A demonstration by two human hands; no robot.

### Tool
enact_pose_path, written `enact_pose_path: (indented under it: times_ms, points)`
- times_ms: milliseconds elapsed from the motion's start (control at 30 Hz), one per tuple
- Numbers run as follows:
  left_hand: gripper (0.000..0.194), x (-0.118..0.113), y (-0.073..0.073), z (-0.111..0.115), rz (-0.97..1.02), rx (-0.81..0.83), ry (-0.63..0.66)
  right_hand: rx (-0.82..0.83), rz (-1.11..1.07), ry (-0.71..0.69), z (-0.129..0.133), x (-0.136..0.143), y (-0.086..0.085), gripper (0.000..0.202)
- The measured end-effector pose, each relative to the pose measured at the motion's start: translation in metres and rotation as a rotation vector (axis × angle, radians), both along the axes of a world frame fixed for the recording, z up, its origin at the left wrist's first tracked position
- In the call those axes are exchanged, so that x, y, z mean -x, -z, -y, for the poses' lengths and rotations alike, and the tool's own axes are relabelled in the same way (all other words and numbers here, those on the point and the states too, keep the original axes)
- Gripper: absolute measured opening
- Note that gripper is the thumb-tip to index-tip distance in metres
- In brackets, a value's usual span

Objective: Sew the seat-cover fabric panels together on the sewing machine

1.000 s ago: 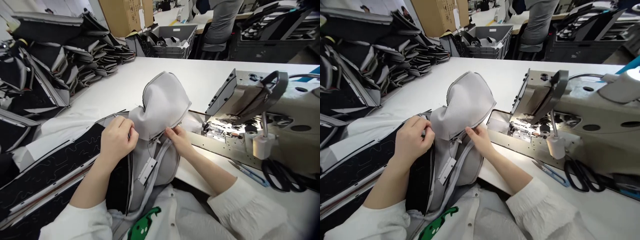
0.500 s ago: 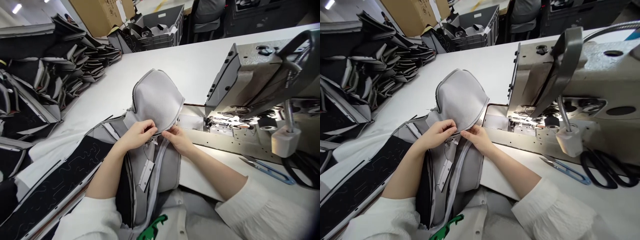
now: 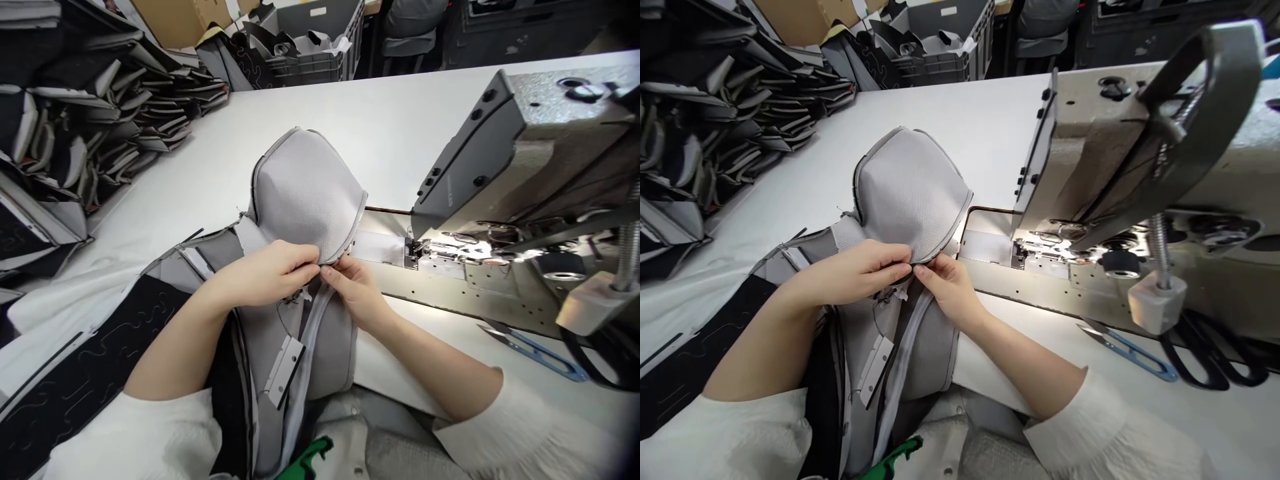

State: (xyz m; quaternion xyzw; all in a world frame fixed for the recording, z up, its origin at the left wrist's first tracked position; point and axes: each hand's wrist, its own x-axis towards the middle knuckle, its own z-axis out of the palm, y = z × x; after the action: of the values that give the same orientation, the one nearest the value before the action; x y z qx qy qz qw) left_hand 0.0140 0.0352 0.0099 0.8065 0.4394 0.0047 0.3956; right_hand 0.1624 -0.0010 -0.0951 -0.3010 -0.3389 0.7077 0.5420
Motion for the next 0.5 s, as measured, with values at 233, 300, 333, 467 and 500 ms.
enact_pose_path:
  times_ms: [233, 300, 333, 467, 500]
  points:
    - [0.032, 0.023, 0.029, -0.012, 0.350, 0.523, -0.170, 0.096, 0.003, -0.035, 0.001, 0.000, -0.008, 0.030]
    - [0.033, 0.027, 0.035, -0.012, 0.411, 0.575, -0.182, 0.104, -0.001, -0.046, 0.001, 0.001, -0.009, 0.029]
    - [0.034, 0.028, 0.038, -0.012, 0.443, 0.604, -0.182, 0.107, 0.004, -0.046, 0.001, 0.001, -0.010, 0.028]
    - [0.035, 0.031, 0.046, -0.015, 0.530, 0.682, -0.180, 0.119, 0.041, -0.045, 0.000, 0.003, -0.009, 0.030]
    - [0.035, 0.032, 0.048, -0.016, 0.531, 0.688, -0.178, 0.121, 0.051, -0.045, 0.000, 0.003, -0.009, 0.030]
